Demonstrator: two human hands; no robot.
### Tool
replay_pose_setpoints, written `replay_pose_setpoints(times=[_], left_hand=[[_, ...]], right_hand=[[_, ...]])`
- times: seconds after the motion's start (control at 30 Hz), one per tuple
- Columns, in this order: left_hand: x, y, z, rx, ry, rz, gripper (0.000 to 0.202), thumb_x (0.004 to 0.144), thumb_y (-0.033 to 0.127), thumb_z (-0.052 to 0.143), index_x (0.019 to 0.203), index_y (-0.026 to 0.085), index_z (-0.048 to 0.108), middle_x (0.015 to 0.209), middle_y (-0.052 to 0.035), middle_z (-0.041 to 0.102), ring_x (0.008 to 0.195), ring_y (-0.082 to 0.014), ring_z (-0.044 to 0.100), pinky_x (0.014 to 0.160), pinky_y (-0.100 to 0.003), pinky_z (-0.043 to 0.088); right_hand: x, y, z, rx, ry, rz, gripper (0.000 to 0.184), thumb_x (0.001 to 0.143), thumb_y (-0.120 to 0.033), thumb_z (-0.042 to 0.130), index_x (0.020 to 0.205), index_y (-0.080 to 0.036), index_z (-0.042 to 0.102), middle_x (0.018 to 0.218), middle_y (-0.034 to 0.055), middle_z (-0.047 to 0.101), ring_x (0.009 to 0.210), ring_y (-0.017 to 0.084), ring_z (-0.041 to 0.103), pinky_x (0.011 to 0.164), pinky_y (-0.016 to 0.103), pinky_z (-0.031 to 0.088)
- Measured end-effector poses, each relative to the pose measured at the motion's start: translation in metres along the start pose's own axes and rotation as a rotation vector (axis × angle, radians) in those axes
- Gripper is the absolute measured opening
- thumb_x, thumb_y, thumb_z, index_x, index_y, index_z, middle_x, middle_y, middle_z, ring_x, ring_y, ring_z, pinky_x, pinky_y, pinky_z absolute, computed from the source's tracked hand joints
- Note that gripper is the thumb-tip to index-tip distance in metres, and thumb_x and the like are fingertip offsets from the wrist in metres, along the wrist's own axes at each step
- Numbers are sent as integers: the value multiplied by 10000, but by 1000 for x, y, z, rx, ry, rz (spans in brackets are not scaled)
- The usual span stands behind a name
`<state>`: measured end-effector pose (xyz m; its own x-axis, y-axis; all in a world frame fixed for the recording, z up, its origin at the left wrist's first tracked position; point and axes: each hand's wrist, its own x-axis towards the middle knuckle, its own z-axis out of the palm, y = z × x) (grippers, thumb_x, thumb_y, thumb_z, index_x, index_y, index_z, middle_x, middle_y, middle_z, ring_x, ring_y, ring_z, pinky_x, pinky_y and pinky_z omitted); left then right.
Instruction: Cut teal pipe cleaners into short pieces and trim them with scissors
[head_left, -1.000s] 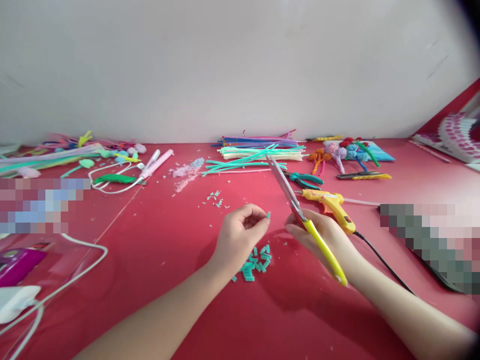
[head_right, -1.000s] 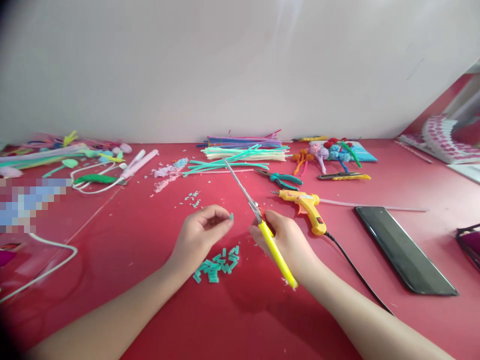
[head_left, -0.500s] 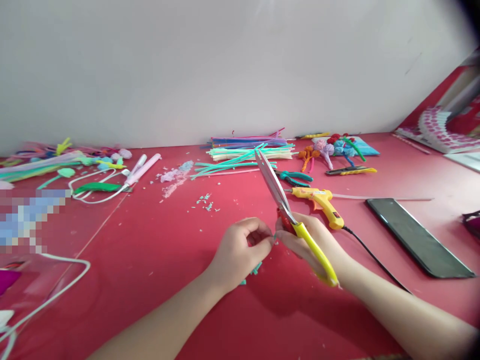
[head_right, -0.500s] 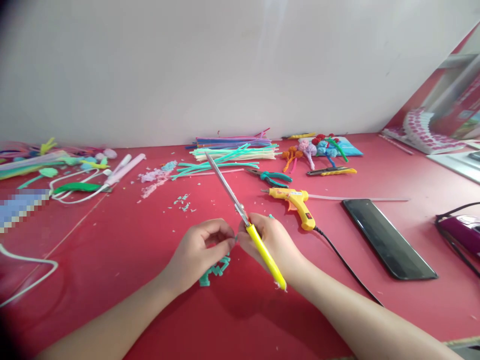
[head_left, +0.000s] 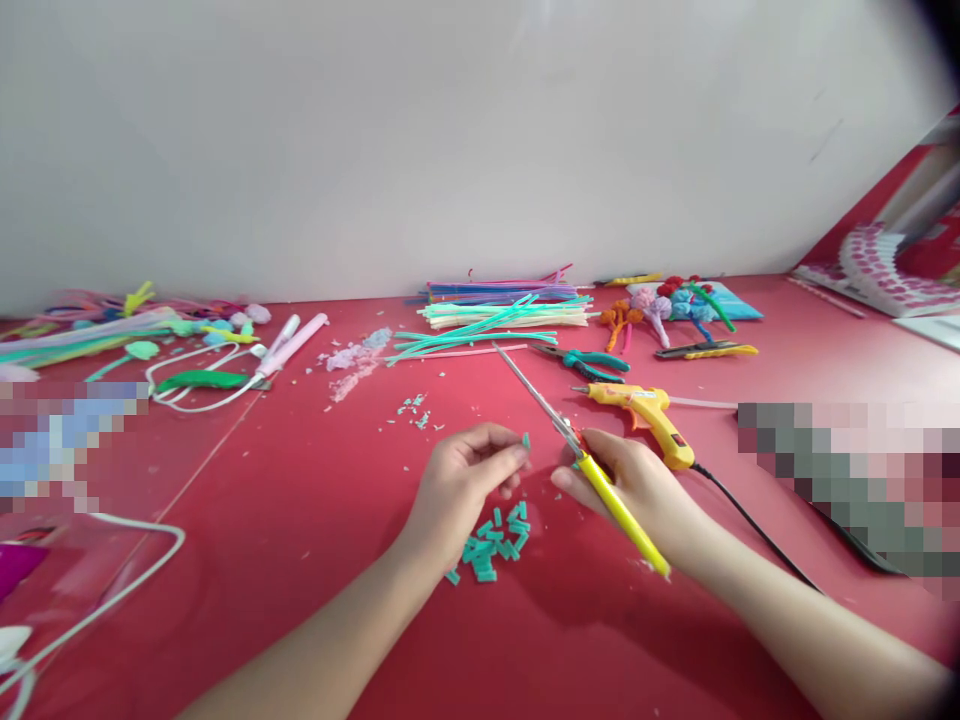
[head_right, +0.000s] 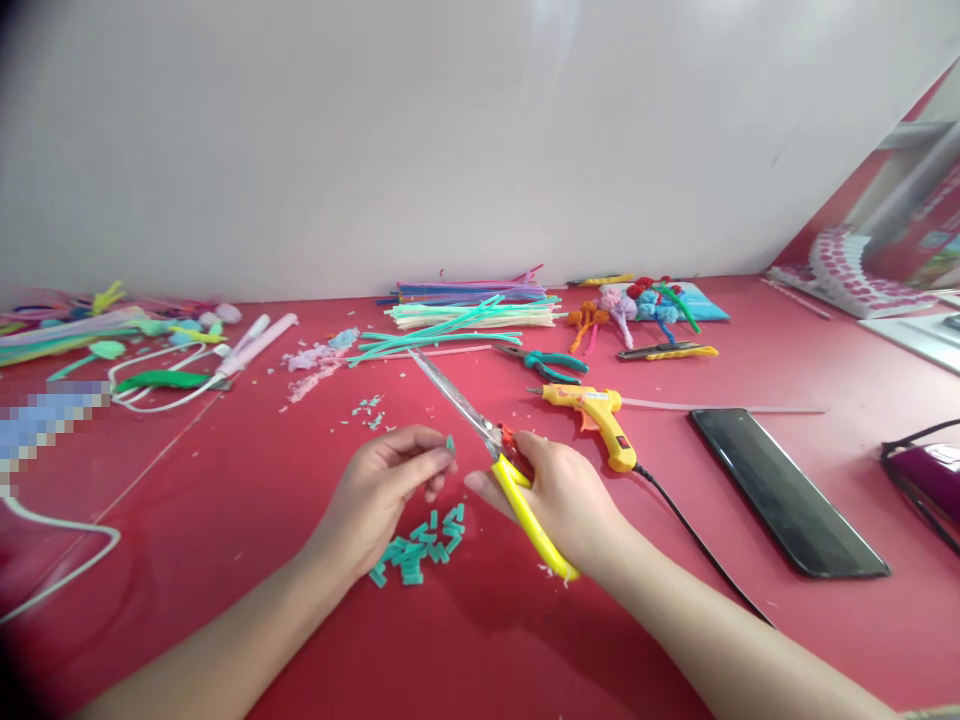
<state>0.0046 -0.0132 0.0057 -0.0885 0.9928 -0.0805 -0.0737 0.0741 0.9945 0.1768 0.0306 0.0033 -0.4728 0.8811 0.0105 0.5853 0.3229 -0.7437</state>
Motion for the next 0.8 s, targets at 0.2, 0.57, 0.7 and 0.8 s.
replay_pose_setpoints(times=[0.2,0.57,0.7,0.8], left_hand=[[-1,2,0,150,-43,-2,112,694,277,542,699,166,558,594,22,519,515,-82,460,514,-206,381],[-5,1,7,517,-102,196,177,769,275,441,685,177,562,644,0,505,598,-109,470,567,-219,380],[7,-2,-10,646,35,318,200,772,272,431,647,166,546,788,-31,524,676,-120,486,655,-237,384],[14,-5,-22,755,85,283,111,731,242,476,803,192,545,828,-16,518,616,-107,470,614,-233,390]], right_hand=[[2,-1,2,28,14,11,179,709,-338,448,698,-169,507,570,-18,465,529,98,389,462,206,297],[5,2,-10,-161,99,10,153,704,-305,426,627,-177,458,520,-39,417,480,82,359,433,199,227],[19,20,-24,-454,171,108,244,741,-357,374,609,-180,479,516,-11,451,443,92,362,425,210,205],[25,28,-24,-552,75,122,266,761,-360,356,647,-187,521,566,27,529,473,114,429,443,218,229]])
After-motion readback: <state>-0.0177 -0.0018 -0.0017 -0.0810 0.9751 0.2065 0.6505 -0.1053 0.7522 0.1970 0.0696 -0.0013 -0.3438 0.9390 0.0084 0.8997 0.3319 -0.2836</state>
